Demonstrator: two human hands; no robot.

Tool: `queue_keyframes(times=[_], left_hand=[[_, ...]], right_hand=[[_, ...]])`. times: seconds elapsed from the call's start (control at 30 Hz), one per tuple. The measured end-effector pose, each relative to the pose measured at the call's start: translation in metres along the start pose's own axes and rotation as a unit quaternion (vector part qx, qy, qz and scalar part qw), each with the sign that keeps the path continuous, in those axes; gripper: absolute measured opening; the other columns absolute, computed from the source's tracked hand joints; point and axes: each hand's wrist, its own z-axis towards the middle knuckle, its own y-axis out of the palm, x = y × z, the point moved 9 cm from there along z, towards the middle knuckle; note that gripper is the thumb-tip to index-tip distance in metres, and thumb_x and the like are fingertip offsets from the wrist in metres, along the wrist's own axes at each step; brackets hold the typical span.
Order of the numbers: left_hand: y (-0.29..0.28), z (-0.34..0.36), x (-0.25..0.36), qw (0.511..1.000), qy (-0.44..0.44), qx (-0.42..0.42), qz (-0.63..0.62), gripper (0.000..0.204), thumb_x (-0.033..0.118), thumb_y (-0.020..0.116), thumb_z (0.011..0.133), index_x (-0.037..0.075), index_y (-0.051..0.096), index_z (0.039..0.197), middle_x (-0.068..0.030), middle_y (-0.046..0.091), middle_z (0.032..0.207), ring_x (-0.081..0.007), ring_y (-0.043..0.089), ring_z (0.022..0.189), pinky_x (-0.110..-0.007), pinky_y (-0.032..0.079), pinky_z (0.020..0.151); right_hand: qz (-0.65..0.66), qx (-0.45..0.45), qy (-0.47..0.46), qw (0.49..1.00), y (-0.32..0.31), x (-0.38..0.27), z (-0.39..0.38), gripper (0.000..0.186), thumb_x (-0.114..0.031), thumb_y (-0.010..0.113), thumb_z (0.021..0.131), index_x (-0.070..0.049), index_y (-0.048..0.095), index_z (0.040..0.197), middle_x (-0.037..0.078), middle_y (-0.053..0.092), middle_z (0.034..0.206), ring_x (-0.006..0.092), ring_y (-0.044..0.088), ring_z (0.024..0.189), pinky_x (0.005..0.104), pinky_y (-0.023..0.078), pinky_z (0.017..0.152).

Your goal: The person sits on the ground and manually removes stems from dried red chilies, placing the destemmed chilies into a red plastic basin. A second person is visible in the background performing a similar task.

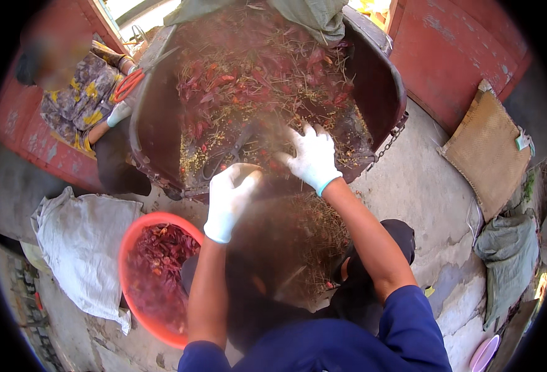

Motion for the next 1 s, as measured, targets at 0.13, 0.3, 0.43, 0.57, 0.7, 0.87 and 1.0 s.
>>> queue_keyframes(times=[0.13,0.3,0.43,0.57,0.7,0.87,1.0], left_hand=[[-0.004,-0.004,0.0,1.0,-0.006,0.001,-0.01,0.022,0.013,0.068,0.095,-0.002,0.07,0.111,-0.0022,0.07,0.087,-0.0063,0.061,0.07,-0.021,0.047,0.059],[-0.013,0.0,0.002,0.999,0.029,0.023,-0.021,0.02,0.012,0.068,0.094,-0.002,0.071,0.109,-0.003,0.07,0.086,-0.0066,0.061,0.069,-0.021,0.048,0.058],[-0.005,-0.004,0.009,0.996,0.02,0.001,-0.091,0.02,0.012,0.067,0.095,-0.004,0.069,0.108,-0.0055,0.071,0.09,-0.0092,0.065,0.075,-0.023,0.051,0.06],[-0.001,-0.015,0.03,0.974,-0.03,-0.035,-0.22,0.028,0.012,0.064,0.095,-0.003,0.062,0.118,-0.0098,0.072,0.098,-0.0148,0.069,0.082,-0.026,0.054,0.062],[0.003,-0.014,0.026,0.944,-0.048,-0.058,-0.321,0.036,0.012,0.063,0.095,-0.003,0.057,0.127,-0.0128,0.07,0.106,-0.0182,0.07,0.085,-0.025,0.054,0.06],[-0.002,-0.014,0.02,0.923,-0.062,-0.05,-0.376,0.037,0.012,0.062,0.095,-0.003,0.057,0.128,-0.0133,0.068,0.109,-0.0185,0.069,0.087,-0.023,0.051,0.057],[-0.005,-0.017,0.012,0.926,-0.09,-0.036,-0.365,0.03,0.008,0.061,0.095,-0.003,0.061,0.123,-0.0127,0.069,0.104,-0.0177,0.07,0.083,-0.022,0.049,0.055]], right_hand=[[-0.022,-0.041,-0.01,0.999,0.017,-0.004,-0.004,0.055,-0.051,0.075,0.08,-0.023,0.067,0.127,0.015,0.061,0.123,0.0386,0.048,0.128,0.052,0.037,0.11],[-0.003,-0.03,-0.099,0.995,-0.001,-0.025,-0.037,0.025,-0.027,0.077,0.079,-0.014,0.073,0.099,0.008,0.068,0.1,0.0306,0.064,0.098,0.0455,0.053,0.079],[0.081,-0.149,-0.035,0.985,-0.023,-0.028,-0.059,0.022,-0.031,0.074,0.083,-0.015,0.076,0.098,0.007,0.07,0.095,0.029,0.069,0.09,0.0414,0.055,0.081],[0.111,-0.152,-0.026,0.982,-0.039,-0.03,-0.05,0.031,-0.037,0.072,0.085,-0.015,0.075,0.106,0.011,0.071,0.099,0.0313,0.07,0.092,0.0413,0.055,0.083],[0.09,-0.119,-0.014,0.989,-0.03,-0.016,0.003,0.046,-0.04,0.072,0.086,-0.012,0.069,0.122,0.016,0.07,0.106,0.0341,0.068,0.097,0.0421,0.054,0.087],[0.036,-0.102,0.015,0.994,0.016,-0.011,0.092,0.075,-0.049,0.076,0.082,-0.018,0.049,0.145,0.017,0.065,0.116,0.0342,0.066,0.107,0.0429,0.053,0.088],[-0.025,-0.166,0.074,0.983,0.056,-0.022,0.148,0.099,-0.051,0.081,0.076,-0.031,0.029,0.158,0.027,0.054,0.131,0.0396,0.065,0.111,0.0458,0.053,0.093]])
